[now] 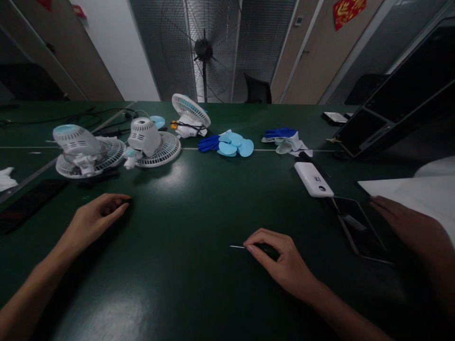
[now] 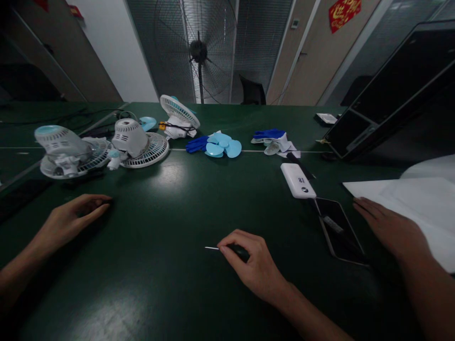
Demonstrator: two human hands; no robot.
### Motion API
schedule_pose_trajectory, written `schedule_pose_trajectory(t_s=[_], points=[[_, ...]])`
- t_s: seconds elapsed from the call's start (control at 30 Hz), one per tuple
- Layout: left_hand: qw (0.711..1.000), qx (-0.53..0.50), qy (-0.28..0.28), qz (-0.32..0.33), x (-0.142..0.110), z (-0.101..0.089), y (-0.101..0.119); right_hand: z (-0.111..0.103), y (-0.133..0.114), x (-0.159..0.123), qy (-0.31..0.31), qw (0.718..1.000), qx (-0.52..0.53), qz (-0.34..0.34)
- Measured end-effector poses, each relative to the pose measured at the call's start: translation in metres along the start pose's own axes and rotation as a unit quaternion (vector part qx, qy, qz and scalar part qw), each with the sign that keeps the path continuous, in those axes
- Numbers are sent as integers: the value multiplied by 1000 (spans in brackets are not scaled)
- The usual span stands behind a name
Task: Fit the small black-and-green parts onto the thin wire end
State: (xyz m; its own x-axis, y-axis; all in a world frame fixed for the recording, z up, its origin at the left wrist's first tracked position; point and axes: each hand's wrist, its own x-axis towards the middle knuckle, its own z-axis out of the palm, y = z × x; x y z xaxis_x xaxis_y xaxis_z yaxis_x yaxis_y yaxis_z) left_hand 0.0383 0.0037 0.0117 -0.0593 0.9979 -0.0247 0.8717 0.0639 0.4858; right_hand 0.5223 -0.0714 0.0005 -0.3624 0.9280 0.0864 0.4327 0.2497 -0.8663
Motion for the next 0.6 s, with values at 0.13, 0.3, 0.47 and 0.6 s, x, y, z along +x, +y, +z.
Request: schedule_pose_trajectory(t_s=[0.13,0.3,0.47,0.6], points=[[992,-10,-36,119,-8,31,41,1,0,0,1,1000,5,1],[965,-78,-104,227,-36,85,108,1,-1,0,4,1000,7,-9],[942,-136,-149,269,-59,121,160,1,-1,-1,4,1000,-4,-16],[929,-174,-178,275,-60,128,171,1,0,-2,10,1000,-9,-15]])
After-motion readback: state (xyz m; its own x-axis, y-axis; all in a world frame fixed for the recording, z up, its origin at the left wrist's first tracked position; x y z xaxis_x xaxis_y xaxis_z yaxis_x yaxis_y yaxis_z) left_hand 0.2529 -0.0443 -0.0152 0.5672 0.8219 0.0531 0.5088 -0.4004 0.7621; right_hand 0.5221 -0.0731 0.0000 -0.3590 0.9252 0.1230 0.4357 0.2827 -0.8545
